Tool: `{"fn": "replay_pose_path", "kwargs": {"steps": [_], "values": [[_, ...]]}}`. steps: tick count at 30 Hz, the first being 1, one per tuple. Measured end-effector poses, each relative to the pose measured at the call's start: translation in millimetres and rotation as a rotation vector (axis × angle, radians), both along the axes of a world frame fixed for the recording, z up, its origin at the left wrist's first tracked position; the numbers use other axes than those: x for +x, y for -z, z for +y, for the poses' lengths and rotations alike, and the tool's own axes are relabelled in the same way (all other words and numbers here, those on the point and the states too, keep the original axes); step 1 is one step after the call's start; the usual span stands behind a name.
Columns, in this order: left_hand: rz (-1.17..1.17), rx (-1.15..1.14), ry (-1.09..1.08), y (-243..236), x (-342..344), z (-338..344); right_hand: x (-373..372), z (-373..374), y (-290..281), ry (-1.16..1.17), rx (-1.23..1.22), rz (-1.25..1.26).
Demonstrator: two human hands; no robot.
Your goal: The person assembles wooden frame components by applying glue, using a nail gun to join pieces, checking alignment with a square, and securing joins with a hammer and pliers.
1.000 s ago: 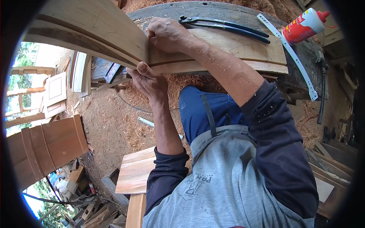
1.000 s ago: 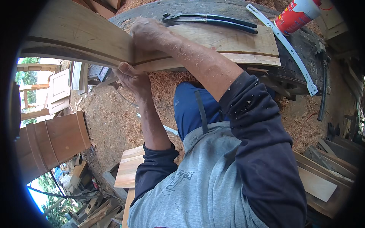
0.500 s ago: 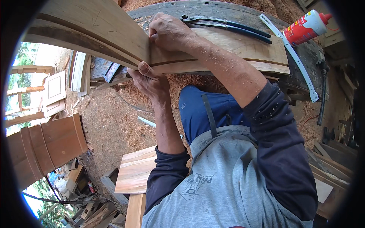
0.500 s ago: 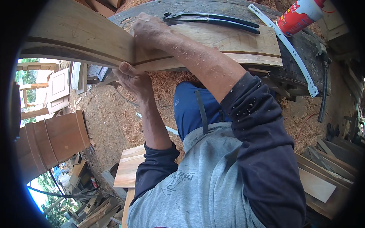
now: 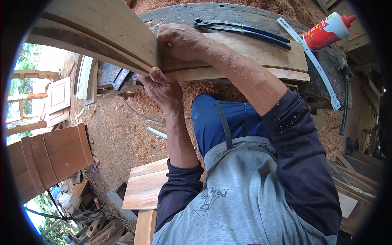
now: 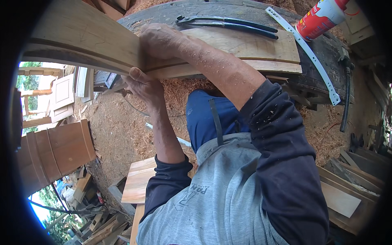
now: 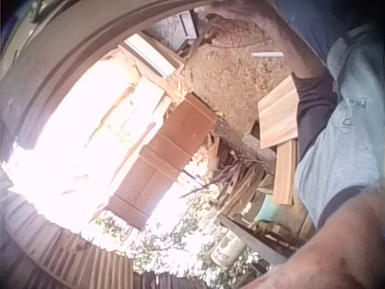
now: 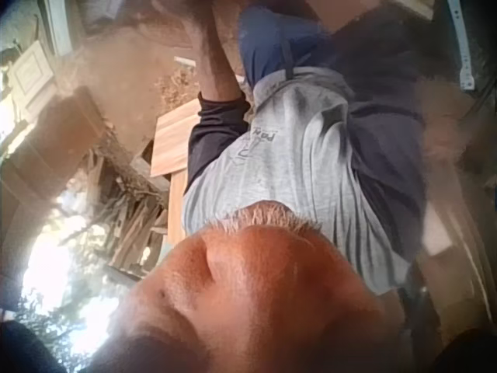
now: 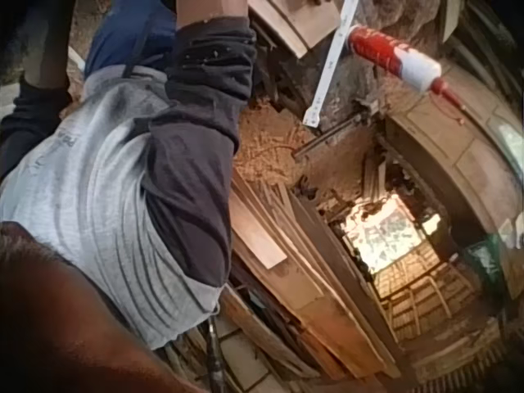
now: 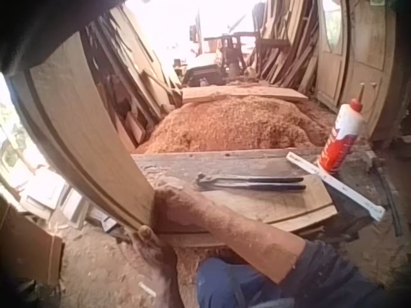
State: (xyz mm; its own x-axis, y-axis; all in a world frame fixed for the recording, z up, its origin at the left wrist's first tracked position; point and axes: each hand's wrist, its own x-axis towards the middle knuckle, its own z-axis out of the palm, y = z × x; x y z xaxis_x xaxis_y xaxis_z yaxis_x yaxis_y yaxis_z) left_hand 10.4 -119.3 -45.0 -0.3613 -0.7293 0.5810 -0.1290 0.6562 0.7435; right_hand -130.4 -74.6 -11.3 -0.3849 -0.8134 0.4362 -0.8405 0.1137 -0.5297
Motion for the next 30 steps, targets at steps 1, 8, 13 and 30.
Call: {"fn": "replay_pose_path", "kwargs": {"steps": [1,8,13,30], "values": [[-0.022,0.010,0.009,-1.8,2.9,1.3,-0.3,1.1,0.2,0.000,0.000,-0.003],[-0.080,0.016,0.003,7.5,3.4,-2.5,-11.5,-16.8,3.8,0.291,0.093,-0.073],[0.016,-0.036,-0.006,14.8,-0.9,-12.0,-19.0,-11.5,2.0,0.251,-0.023,-0.070],[-0.068,-0.009,0.066,14.3,4.1,-9.7,-12.9,3.9,-2.1,0.014,0.093,0.120]]}}
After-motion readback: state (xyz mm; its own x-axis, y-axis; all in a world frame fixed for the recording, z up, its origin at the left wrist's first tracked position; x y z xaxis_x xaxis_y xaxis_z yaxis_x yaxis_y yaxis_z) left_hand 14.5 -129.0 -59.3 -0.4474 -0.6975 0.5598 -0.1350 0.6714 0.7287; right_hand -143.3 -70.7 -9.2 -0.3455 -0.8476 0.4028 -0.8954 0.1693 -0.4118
